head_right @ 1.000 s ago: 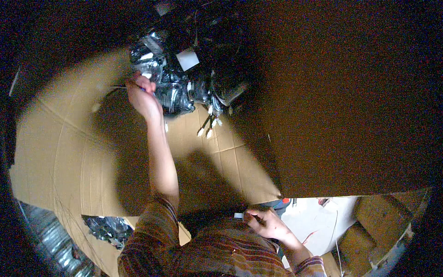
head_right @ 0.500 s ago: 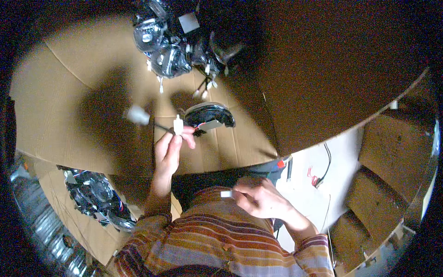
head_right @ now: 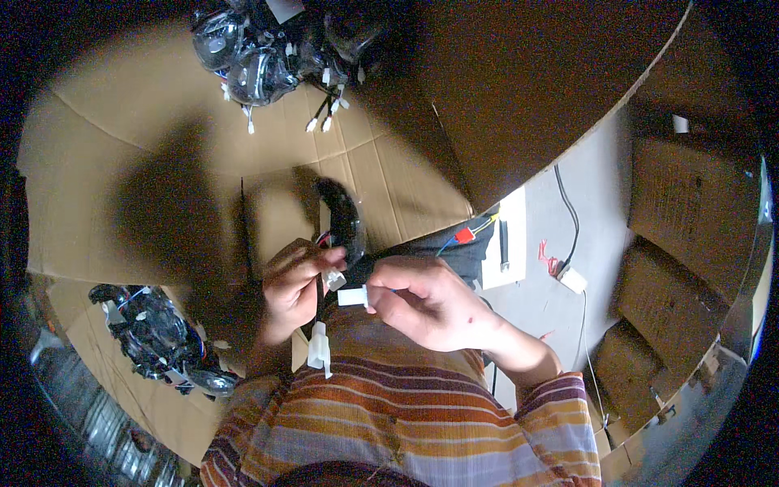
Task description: The person connects and sorts electrical wiring harnesses and light housings by hand, taking them from large cardboard boxes on a warehouse floor.
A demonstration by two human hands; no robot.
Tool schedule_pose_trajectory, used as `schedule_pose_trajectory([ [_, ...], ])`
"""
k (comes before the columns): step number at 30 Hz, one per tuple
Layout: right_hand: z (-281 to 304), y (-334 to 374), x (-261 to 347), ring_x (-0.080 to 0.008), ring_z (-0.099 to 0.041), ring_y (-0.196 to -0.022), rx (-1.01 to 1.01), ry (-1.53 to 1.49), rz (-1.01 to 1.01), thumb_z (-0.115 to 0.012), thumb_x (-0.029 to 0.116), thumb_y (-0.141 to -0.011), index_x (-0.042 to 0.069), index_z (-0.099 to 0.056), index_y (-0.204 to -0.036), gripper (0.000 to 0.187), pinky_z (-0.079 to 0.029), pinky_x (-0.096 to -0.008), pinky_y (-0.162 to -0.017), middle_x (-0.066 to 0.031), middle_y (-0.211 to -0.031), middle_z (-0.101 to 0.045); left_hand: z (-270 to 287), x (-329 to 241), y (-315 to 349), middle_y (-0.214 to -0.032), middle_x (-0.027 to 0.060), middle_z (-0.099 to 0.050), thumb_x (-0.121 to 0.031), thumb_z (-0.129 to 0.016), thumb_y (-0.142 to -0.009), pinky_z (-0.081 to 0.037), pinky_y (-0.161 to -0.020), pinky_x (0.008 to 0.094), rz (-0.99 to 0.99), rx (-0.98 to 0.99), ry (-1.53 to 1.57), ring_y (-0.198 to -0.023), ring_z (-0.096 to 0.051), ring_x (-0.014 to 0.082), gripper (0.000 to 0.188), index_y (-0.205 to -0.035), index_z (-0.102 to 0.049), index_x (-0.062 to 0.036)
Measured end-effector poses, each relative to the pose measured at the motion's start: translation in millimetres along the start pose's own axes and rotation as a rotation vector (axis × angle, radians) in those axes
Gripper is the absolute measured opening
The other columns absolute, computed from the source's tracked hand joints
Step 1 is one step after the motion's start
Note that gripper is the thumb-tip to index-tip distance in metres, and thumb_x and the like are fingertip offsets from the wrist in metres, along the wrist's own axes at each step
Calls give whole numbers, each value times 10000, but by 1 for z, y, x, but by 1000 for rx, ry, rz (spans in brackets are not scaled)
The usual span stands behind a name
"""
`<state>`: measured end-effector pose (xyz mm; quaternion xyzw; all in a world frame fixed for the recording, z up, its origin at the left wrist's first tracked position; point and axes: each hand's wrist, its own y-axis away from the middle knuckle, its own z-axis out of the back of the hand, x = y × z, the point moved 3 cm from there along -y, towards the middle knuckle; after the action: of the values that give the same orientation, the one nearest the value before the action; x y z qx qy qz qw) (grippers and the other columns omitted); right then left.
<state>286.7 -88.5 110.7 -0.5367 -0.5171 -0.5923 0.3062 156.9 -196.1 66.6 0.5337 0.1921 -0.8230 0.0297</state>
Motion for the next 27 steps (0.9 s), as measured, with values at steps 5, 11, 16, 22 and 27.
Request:
schedule_pose_trajectory([
  [5, -5, 4, -5, -180, -514, -562, -95, 2, -67, -464, 55, -754, 16, -502, -719, 64, -396, -265, -529, -80, -619, -508, -8, -7, 6, -608, 53, -499, 88, -540, -520, -357, -470, 298, 41, -92, -86, -504, -449, 194, 408, -910, -589, -19],
  [11, -10, 8, -9, -211, -514, -506, -230, 108, -79, -479, 55, -738, 4, -513, -702, 71, -398, -275, -484, -91, -599, -517, -4, -5, 7, -697, 72, -549, 106, -498, -471, -377, -491, 298, -71, -187, -270, -542, -476, 199, 464, -916, -579, 3],
  [16, -8, -1, -19, -266, -500, -476, -267, 353, -75, -476, 4, -662, -3, -502, -649, 30, -398, -322, -473, -135, -569, -503, -3, 4, -2, -674, 63, -530, 87, -550, -561, -360, -470, 272, -165, -57, -332, -523, -468, 180, 361, -916, -560, 24],
  [22, -5, -3, -32, -89, -396, -501, -275, 222, -174, -456, 59, -763, -23, -476, -659, 134, -323, -230, -451, -44, -560, -446, 0, 9, 3, -670, 78, -503, 56, -550, -607, -380, -508, 298, 43, 175, -189, -541, -466, 202, 436, -1036, -506, -10],
  [27, 14, 12, -30, -209, -467, -442, -180, 229, -185, -475, 87, -742, 2, -515, -709, 100, -366, -286, -445, -113, -529, -470, 10, 8, 8, -671, 92, -519, 32, -505, -709, -414, -549, 281, 329, 293, 126, -573, -502, 197, 384, -1090, -467, -4],
])
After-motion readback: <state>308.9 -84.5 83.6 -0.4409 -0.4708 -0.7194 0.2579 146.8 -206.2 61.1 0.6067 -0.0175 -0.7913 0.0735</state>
